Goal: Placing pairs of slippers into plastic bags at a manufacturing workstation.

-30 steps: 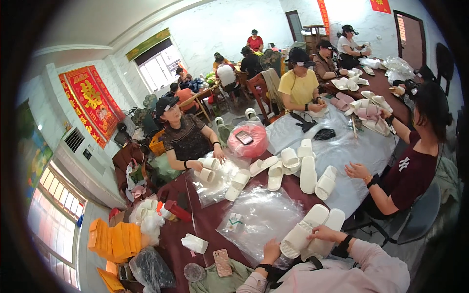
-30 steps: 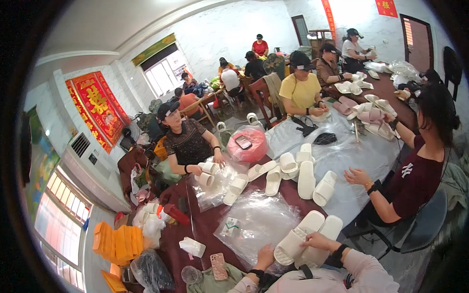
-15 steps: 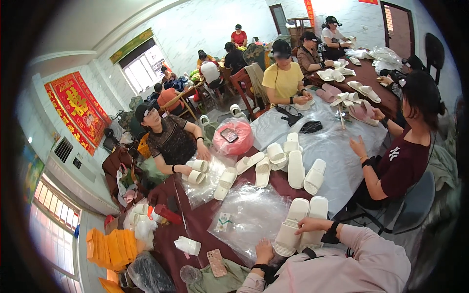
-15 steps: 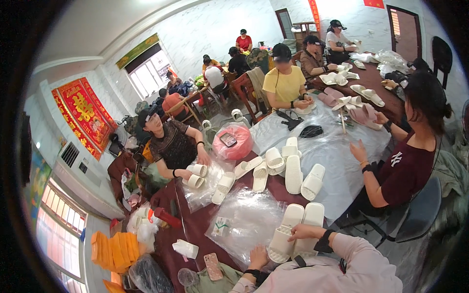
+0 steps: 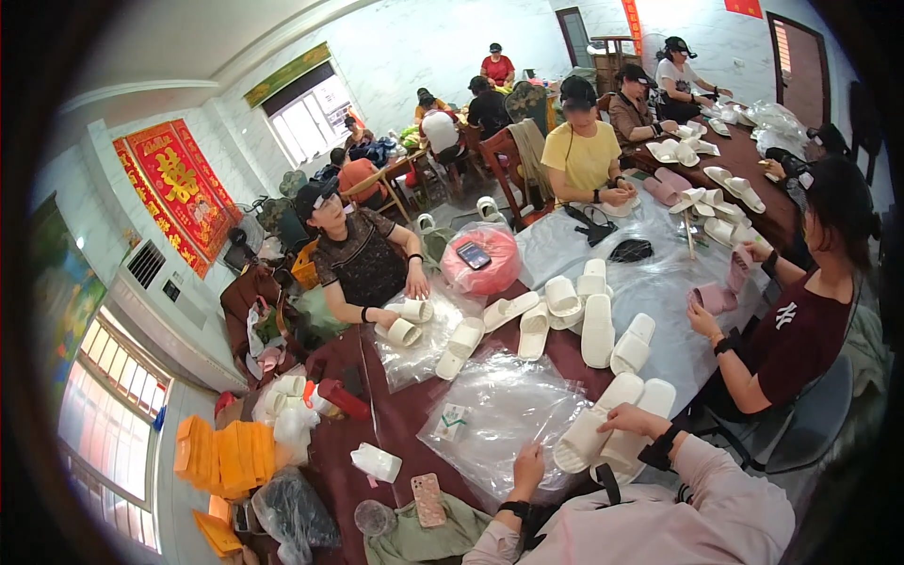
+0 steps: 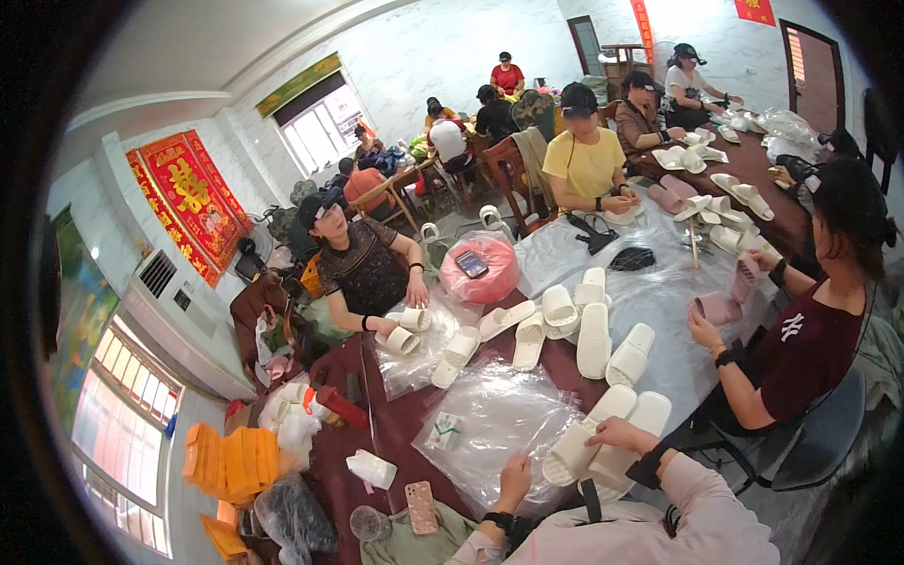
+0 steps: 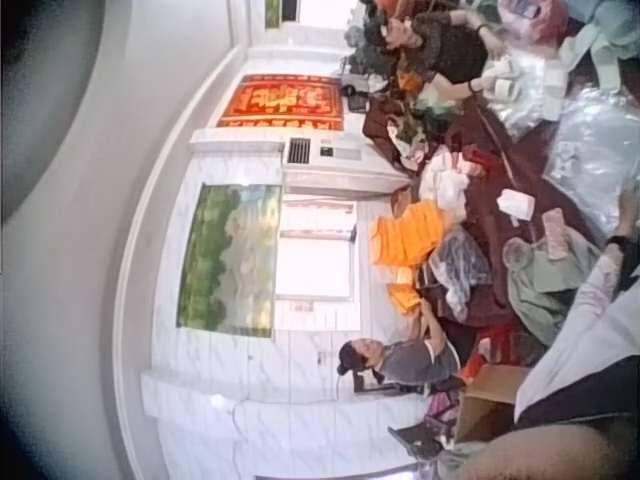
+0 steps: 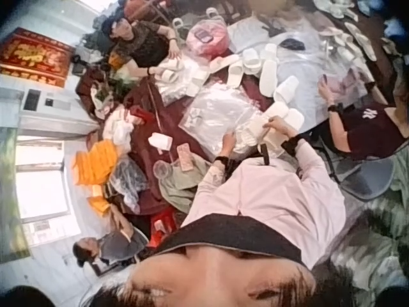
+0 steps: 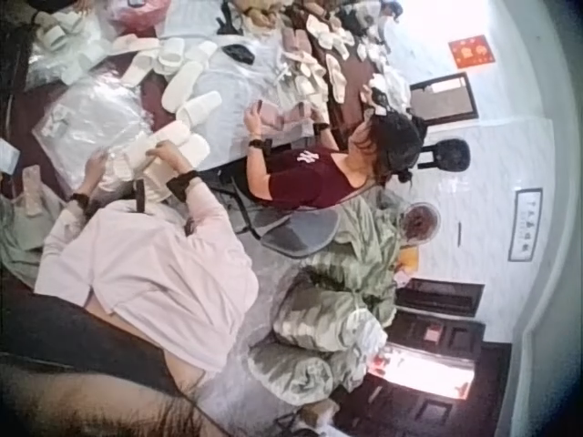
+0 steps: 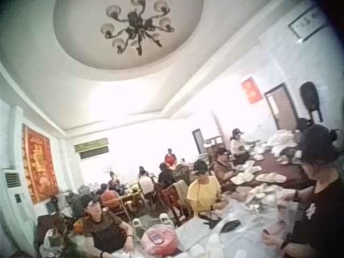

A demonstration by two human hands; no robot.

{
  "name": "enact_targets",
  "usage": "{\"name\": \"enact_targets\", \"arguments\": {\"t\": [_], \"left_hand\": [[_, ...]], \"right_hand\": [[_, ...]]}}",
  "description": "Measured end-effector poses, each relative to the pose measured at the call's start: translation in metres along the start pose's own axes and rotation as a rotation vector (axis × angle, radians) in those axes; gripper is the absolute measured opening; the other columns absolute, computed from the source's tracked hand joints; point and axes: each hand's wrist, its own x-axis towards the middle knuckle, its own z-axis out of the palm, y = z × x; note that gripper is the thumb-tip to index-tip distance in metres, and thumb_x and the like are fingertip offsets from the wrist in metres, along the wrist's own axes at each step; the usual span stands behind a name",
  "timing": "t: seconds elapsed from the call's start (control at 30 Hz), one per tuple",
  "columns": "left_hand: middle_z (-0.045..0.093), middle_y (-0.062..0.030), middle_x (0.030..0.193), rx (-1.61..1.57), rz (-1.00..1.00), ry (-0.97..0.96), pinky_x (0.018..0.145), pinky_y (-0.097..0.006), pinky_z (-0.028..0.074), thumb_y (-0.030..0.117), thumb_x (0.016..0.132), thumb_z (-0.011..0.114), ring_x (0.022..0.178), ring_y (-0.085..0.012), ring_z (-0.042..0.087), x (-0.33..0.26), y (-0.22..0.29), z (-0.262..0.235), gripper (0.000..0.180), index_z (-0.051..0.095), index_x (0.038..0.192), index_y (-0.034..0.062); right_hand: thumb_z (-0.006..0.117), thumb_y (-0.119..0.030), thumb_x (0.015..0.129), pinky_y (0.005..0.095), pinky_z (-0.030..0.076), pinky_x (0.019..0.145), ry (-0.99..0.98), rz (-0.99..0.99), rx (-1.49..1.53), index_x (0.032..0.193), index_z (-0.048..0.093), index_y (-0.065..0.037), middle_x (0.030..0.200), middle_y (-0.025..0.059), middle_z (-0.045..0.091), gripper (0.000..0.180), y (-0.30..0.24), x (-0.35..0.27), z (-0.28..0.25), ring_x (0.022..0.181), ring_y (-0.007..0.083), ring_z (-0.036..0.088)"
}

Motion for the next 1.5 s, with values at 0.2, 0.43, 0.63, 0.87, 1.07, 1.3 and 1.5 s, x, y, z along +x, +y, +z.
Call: {"name": "enact_targets", "arguments": {"t": [0.2,0.43,0.63,0.87,1.07,1.3,1.5], "left_hand": [[0.052,-0.0215,0.11,0.098,0.062,-0.092,0.08,-0.041,0.044,0.021,0.084,0.047,0.095,-0.0358,0.053,0.004,0.041,-0.002,0.029,0.059,0.109,0.0124],[0.047,-0.0247,0.117,0.196,0.173,-0.064,0.081,-0.042,0.043,0.019,0.082,0.05,0.1,-0.0377,0.051,-0.002,0.044,-0.003,0.033,0.056,0.114,0.0158],[0.046,-0.0273,0.116,0.032,0.172,-0.094,0.085,-0.042,0.042,0.017,0.083,0.049,0.102,-0.0409,0.049,-0.007,0.037,-0.005,0.034,0.054,0.117,0.016],[0.047,-0.0208,0.12,0.133,0.26,-0.018,0.088,-0.047,0.037,0.017,0.082,0.048,0.104,-0.0409,0.046,-0.005,0.037,-0.006,0.035,0.053,0.117,0.0169],[0.047,-0.0128,0.123,0.348,0.27,-0.122,0.089,-0.054,0.032,0.019,0.081,0.05,0.111,-0.0385,0.043,-0.008,0.067,-0.019,0.036,0.053,0.116,0.0221],[0.034,-0.0141,0.133,0.385,0.447,-0.074,0.095,-0.059,0.022,0.024,0.076,0.056,0.12,-0.0385,0.032,-0.009,0.057,-0.009,0.049,0.046,0.124,0.0254],[0.017,-0.0287,0.136,0.415,-0.174,0.23,0.096,-0.054,0.026,0.036,0.074,0.062,0.119,-0.0465,0.03,-0.007,0.062,-0.011,0.081,0.017,0.137,0.0101]], "right_hand": [[0.07,-0.039,0.065,0.0348,0.045,0.061,0.165,0.188,0.244,0.087,0.061,0.005,0.079,0.0123,0.06,0.05,0.008,0.012,0.024,0.071,0.0239,0.056],[0.047,-0.021,0.087,0.0452,0.047,0.08,0.065,0.408,1.283,0.116,0.041,0.003,0.108,0.0176,0.052,0.038,0.003,0.032,0.074,0.094,0.0299,0.056],[0.034,-0.029,0.091,0.0481,0.037,0.092,-0.093,0.354,1.613,0.124,0.032,0.001,0.118,0.0186,0.046,0.044,-0.013,0.046,0.08,0.107,0.0324,0.048],[0.038,-0.036,0.09,0.0461,0.04,0.09,-0.442,0.161,1.642,0.119,0.038,-0.003,0.114,0.0163,0.048,0.044,-0.043,0.042,0.087,0.103,0.0307,0.05],[0.051,-0.033,0.085,0.0462,0.041,0.086,-0.353,0.453,1.643,0.116,0.038,-0.007,0.108,0.0132,0.05,0.042,-0.029,0.068,0.107,0.096,0.0279,0.051],[0.041,-0.025,0.089,0.0489,0.034,0.095,-0.039,0.179,1.706,0.121,0.036,-0.004,0.112,0.016,0.05,0.039,-0.002,0.078,0.117,0.105,0.0303,0.048],[0.031,-0.025,0.092,0.0494,0.032,0.097,-0.091,0.124,1.932,0.122,0.038,-0.001,0.121,0.0191,0.045,0.039,-0.026,0.078,0.097,0.11,0.035,0.044]]}}
